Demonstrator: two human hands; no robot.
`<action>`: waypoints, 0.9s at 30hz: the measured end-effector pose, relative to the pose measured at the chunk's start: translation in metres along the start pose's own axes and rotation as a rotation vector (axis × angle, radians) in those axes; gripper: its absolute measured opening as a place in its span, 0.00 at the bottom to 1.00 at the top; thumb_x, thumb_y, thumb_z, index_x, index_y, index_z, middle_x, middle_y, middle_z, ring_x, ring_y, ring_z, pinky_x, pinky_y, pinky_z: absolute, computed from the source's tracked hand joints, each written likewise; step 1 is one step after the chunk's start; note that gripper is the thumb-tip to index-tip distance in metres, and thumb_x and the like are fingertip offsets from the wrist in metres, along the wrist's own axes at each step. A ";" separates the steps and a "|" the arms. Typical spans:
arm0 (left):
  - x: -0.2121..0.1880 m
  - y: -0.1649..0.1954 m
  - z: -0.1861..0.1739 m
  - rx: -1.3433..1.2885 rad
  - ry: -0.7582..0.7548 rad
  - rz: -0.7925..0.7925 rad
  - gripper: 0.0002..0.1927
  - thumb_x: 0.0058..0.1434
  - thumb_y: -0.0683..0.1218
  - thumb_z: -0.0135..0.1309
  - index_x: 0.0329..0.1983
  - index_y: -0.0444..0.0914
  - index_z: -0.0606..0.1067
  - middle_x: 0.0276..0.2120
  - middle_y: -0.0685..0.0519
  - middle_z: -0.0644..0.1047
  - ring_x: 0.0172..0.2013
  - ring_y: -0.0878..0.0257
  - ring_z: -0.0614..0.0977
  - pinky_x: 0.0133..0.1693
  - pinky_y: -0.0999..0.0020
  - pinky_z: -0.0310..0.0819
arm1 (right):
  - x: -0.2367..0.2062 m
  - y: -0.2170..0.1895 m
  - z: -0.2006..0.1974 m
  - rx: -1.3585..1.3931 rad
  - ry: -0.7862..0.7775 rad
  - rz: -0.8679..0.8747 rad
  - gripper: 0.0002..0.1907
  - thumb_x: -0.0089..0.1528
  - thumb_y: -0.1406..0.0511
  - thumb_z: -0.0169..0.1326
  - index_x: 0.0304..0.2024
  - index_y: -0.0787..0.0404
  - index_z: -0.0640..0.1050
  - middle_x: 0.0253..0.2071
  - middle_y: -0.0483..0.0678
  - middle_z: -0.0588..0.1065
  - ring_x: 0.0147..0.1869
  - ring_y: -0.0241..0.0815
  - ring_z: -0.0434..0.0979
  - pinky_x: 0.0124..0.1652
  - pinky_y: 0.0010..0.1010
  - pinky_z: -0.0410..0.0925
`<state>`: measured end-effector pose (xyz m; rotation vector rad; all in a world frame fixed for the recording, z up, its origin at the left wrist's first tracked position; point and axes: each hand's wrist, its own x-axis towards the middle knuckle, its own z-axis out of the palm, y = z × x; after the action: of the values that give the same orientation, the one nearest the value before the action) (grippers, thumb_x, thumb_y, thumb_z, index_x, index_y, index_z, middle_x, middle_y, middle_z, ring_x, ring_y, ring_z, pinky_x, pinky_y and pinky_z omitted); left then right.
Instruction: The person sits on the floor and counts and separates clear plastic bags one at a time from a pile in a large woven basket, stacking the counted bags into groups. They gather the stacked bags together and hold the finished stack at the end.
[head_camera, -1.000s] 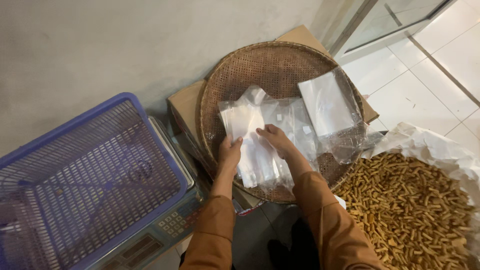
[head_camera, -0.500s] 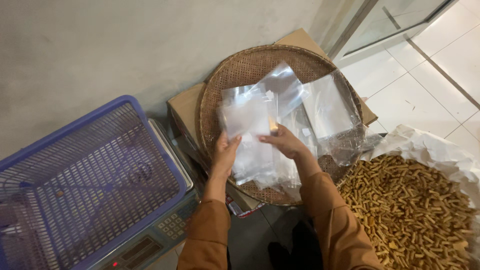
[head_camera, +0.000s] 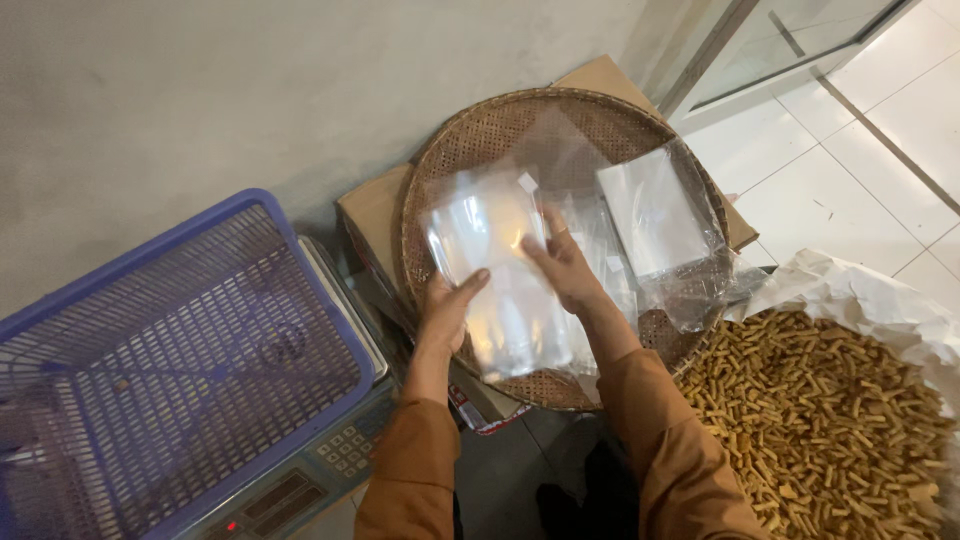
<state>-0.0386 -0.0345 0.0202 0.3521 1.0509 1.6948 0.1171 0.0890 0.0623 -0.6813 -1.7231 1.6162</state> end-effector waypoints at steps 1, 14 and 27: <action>0.003 -0.004 -0.004 0.014 0.000 -0.004 0.30 0.57 0.38 0.64 0.62 0.32 0.70 0.51 0.43 0.80 0.49 0.56 0.83 0.51 0.60 0.81 | 0.002 0.000 -0.001 -0.021 0.051 0.020 0.31 0.71 0.61 0.47 0.75 0.61 0.58 0.72 0.52 0.62 0.64 0.40 0.71 0.62 0.35 0.67; 0.021 -0.039 -0.029 0.056 0.078 -0.090 0.33 0.55 0.38 0.64 0.64 0.37 0.68 0.52 0.45 0.78 0.50 0.55 0.81 0.50 0.58 0.78 | 0.000 -0.037 -0.093 0.043 0.664 -0.253 0.07 0.76 0.64 0.51 0.50 0.62 0.75 0.23 0.48 0.67 0.20 0.37 0.63 0.18 0.31 0.57; 0.018 -0.029 -0.017 0.347 0.048 0.217 0.39 0.79 0.50 0.53 0.82 0.41 0.44 0.79 0.44 0.55 0.76 0.53 0.57 0.71 0.55 0.52 | 0.002 0.026 0.006 -0.443 0.047 0.076 0.48 0.61 0.58 0.67 0.73 0.58 0.52 0.57 0.58 0.76 0.59 0.48 0.79 0.55 0.39 0.72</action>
<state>-0.0391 -0.0246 -0.0167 0.6712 1.3870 1.7140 0.1094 0.0887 0.0363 -0.9946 -2.0632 1.2595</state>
